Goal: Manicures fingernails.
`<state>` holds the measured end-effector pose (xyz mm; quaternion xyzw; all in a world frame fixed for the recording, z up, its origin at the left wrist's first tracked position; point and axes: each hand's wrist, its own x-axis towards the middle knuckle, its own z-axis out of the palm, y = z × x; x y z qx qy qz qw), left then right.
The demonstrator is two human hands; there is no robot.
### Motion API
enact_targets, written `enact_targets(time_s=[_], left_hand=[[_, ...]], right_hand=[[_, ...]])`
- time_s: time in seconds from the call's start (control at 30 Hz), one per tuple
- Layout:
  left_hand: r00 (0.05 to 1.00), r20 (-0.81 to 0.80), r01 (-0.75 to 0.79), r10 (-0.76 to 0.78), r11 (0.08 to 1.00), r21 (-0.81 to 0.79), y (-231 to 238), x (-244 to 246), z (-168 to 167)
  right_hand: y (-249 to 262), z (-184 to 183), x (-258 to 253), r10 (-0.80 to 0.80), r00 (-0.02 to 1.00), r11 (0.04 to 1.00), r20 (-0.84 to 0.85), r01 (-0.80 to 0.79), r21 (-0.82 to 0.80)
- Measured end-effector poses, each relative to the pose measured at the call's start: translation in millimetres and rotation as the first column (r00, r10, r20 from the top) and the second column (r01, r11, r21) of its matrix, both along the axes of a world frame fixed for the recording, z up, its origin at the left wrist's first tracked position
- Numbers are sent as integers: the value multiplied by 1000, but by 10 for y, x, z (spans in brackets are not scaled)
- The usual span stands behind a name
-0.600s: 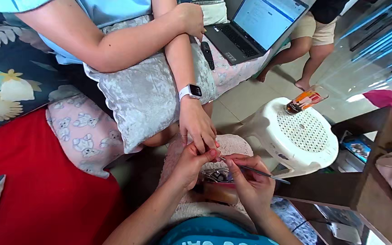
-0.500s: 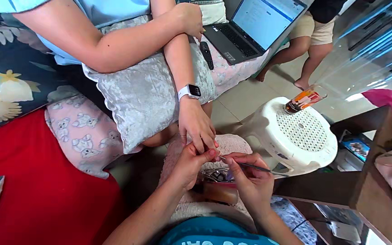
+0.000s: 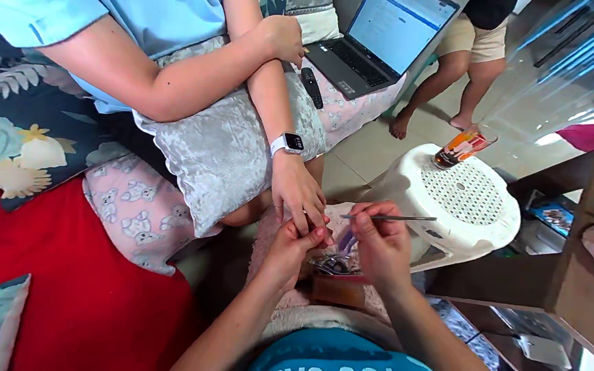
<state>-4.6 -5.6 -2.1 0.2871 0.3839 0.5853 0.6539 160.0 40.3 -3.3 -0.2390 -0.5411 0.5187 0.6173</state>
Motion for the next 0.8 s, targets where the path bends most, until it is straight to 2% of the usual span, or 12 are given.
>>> enact_targets(time_s=[0.07,0.17,0.27,0.33,0.4,0.43,0.47,0.53,0.57,0.63,0.67,0.8], left_hand=[[1000,2,19,-19,1000,-17,-27,-32,-5],[997,-53,61,-63,997,-39,-62,-118,-3],[990,-132,31,-42,996,-85,-59,-196,-15],[985,-175,-18,0,994,-105,-51,-211,-21],[983,-180,-41,19,992,-122,-59,-209,-8],[985,-171,-39,16,990,-135,-60,-204,8],[988,-157,-33,10,989,-143,-56,-193,23],[990,-142,-35,14,989,-142,-53,-149,56],[990,-138,-37,19,991,-132,-52,-127,76],[992,-121,-41,30,995,-92,-56,-96,107],[992,-114,-57,46,994,-95,-62,-82,119],[993,-108,-70,52,984,-166,-59,-78,195]], right_hand=[[95,-88,316,-62,969,996,240,77,-53],[168,-204,816,64,746,955,663,147,-258],[247,-398,1108,187,562,904,806,223,-365],[281,-343,1121,115,444,926,889,275,-257],[246,-149,970,-94,334,956,938,292,-8],[211,-49,857,-194,361,958,912,269,98],[167,44,729,-233,478,966,847,213,145],[10,213,406,34,838,994,544,-84,67],[-70,287,232,250,887,956,389,-290,46],[-130,375,-65,485,824,843,292,-529,95],[-112,382,-164,479,822,841,308,-530,106],[82,336,-280,178,944,963,278,-226,149]])
